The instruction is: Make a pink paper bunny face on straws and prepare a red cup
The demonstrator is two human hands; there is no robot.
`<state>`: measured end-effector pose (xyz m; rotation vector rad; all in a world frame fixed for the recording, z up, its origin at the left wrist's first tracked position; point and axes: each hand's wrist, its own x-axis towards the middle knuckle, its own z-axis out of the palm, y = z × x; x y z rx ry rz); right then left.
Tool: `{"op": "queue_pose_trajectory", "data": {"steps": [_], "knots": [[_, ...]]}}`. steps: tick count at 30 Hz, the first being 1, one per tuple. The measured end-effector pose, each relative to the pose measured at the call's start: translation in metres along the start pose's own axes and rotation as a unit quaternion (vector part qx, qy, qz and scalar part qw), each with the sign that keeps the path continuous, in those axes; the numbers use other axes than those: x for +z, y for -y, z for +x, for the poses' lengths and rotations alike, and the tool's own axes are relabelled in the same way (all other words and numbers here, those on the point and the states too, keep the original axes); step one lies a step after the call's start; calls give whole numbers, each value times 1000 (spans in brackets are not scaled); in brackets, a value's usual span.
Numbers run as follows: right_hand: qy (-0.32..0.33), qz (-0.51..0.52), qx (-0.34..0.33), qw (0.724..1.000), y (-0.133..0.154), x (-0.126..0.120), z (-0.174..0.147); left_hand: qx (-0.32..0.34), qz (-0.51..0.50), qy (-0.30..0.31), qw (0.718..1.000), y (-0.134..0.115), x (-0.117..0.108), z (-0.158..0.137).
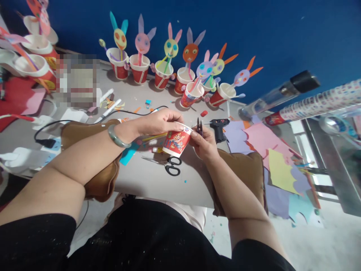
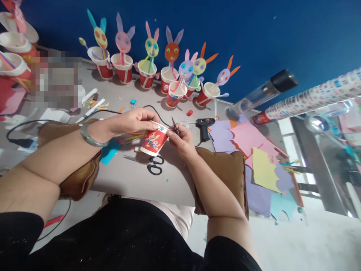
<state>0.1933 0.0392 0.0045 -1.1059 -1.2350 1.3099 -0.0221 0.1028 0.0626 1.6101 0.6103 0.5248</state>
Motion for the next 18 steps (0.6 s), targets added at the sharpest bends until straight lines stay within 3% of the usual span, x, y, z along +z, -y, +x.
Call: {"op": "queue_pose_trajectory", "data": {"steps": [11,18], "knots": [[-8,32,13,999,2,1,6,-6,-57,-27,998,-2,2,0],[-13,60,62,996,3,3,6,-21,-80,-44,996,-6,5,0]]}}
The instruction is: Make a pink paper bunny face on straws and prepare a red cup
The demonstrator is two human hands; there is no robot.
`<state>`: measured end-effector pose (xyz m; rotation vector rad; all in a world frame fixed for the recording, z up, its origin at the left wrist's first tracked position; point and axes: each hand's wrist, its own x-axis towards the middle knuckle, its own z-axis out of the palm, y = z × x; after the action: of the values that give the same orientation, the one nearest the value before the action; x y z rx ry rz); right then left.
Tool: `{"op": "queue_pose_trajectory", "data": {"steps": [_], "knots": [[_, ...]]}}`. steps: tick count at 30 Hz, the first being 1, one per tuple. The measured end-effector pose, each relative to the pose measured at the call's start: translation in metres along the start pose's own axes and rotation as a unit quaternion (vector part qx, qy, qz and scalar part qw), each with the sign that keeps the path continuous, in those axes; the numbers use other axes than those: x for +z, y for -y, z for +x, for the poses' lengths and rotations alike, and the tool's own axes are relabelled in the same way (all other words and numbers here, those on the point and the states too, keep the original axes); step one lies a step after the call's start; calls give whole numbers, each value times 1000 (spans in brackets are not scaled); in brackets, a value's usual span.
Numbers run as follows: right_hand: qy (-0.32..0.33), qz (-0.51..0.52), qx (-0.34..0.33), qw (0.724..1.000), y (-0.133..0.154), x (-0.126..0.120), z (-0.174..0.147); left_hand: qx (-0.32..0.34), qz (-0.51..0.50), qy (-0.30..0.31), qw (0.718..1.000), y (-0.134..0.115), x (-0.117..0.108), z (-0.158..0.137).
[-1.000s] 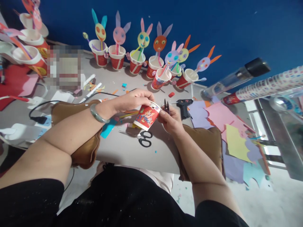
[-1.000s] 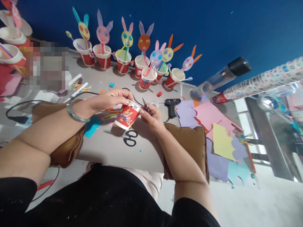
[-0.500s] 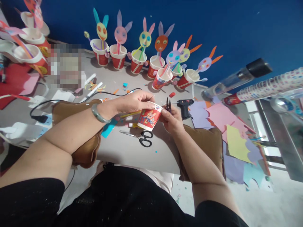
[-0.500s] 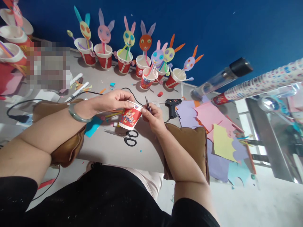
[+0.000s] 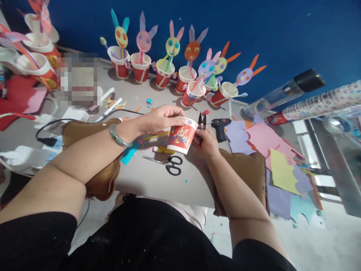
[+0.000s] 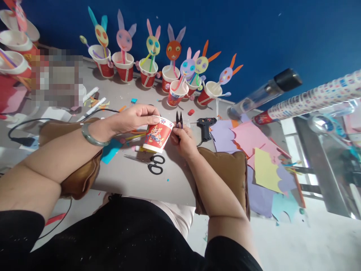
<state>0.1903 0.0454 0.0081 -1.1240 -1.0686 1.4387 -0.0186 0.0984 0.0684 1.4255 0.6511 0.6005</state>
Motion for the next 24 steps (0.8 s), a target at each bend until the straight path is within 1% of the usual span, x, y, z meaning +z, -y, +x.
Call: {"op": "queue_pose_trajectory", "data": {"steps": [6,9,13,18,21,24], "knots": [[40,-69,-3,997,-5,-3,-1,-8,-6,4,1000,0,0,-1],[36,-58,9,998,-8,-4,0,-8,-13,14,1000,2,0,-1],[24,-28,33,999,-8,-3,-1,-15,-26,13,999,6,0,-1],[45,-39,53,997,-8,-2,-4,-43,-49,-2,998,9,0,1],[53,-48,52,996,-11,-3,-4,-43,-45,-9,998,8,0,0],[56,-52,55,996,-13,-5,-3,-47,-43,-2,998,5,1,-1]]}}
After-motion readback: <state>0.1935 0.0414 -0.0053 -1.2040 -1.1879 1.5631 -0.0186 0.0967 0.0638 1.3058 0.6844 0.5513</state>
